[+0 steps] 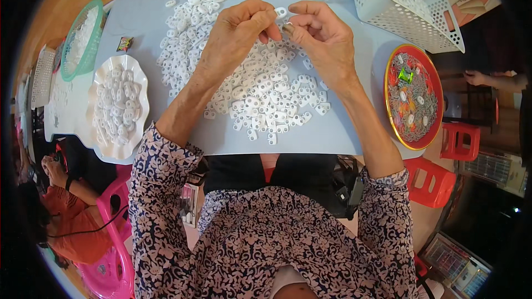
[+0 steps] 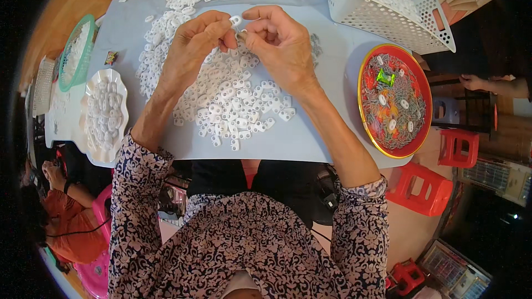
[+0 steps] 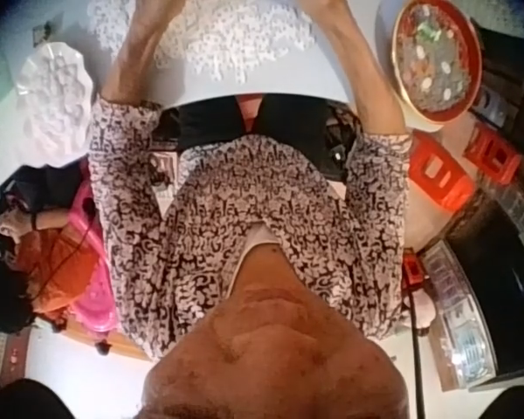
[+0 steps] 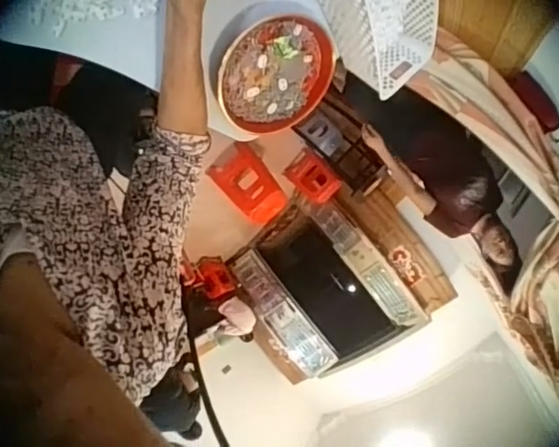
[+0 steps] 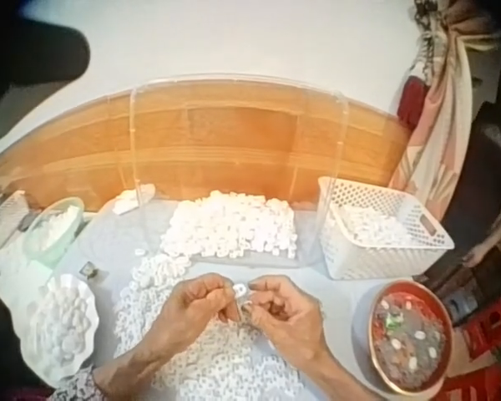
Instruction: Assembling small white plastic clips or components by hand at a table.
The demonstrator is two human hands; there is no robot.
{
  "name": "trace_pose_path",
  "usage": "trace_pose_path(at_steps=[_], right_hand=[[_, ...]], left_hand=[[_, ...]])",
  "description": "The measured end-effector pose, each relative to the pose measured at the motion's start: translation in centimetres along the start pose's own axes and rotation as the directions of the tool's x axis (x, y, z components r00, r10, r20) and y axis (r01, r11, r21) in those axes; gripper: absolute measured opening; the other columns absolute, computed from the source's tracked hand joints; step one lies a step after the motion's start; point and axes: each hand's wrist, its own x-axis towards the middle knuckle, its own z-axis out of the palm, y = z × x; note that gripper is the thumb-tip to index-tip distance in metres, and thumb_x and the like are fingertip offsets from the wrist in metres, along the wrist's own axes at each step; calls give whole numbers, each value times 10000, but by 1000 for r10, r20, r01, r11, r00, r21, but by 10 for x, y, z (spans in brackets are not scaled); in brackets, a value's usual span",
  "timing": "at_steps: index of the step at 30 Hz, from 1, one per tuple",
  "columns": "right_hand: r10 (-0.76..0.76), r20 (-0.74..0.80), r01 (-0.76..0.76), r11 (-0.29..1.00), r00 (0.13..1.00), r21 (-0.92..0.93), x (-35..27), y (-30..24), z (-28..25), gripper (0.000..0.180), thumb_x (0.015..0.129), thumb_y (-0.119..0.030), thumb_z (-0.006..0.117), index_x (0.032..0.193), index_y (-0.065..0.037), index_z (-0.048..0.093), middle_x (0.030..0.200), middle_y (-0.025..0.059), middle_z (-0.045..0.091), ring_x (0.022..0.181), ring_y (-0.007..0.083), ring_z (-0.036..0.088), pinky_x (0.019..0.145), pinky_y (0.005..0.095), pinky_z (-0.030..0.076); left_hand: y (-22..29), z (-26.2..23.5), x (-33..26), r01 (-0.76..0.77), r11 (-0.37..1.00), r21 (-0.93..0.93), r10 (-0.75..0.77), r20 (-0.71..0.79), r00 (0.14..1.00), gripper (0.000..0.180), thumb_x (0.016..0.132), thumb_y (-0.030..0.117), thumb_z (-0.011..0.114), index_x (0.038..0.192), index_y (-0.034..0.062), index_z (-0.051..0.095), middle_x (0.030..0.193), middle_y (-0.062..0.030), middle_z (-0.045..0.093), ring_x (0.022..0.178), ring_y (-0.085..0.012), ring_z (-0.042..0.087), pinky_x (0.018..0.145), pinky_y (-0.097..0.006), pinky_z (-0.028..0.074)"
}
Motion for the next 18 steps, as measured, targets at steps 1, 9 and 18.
trace_pose_path(at_steps=[1, 9, 18], right_hand=[[-2, 1, 2, 1000, 1000, 4, 0, 0, 0, 274, 808, 16, 617, 1078, 1, 576, 821, 8, 634, 696, 37, 547, 633, 189, 463], [0, -2, 0, 1000, 1000, -2, -1, -2, 0, 258, 811, 18, 611, 1066, 7, 574, 802, 3, 627, 680, 29, 539, 617, 187, 462], [12, 4, -12, 1000, 1000, 2, -1, -2, 0, 253, 813, 28, 597, 1064, 18, 569, 790, 2, 624, 674, 28, 539, 613, 185, 461]], left_hand=[[0, 0, 0, 1, 1000, -1, -1, 2, 1000, 226, 919, 190, 521, 922, -9, 628, 717, -60, 642, 675, -90, 554, 647, -233, 445], [0, -1, 2, 131, 984, -124, -133, -12, 991, 222, 921, 180, 513, 905, -7, 631, 726, -70, 637, 681, -102, 554, 651, -236, 443], [2, 0, -1, 56, 998, 8, -56, 16, 998, 224, 917, 180, 507, 908, -7, 629, 708, -52, 631, 667, -99, 545, 647, -242, 444]])
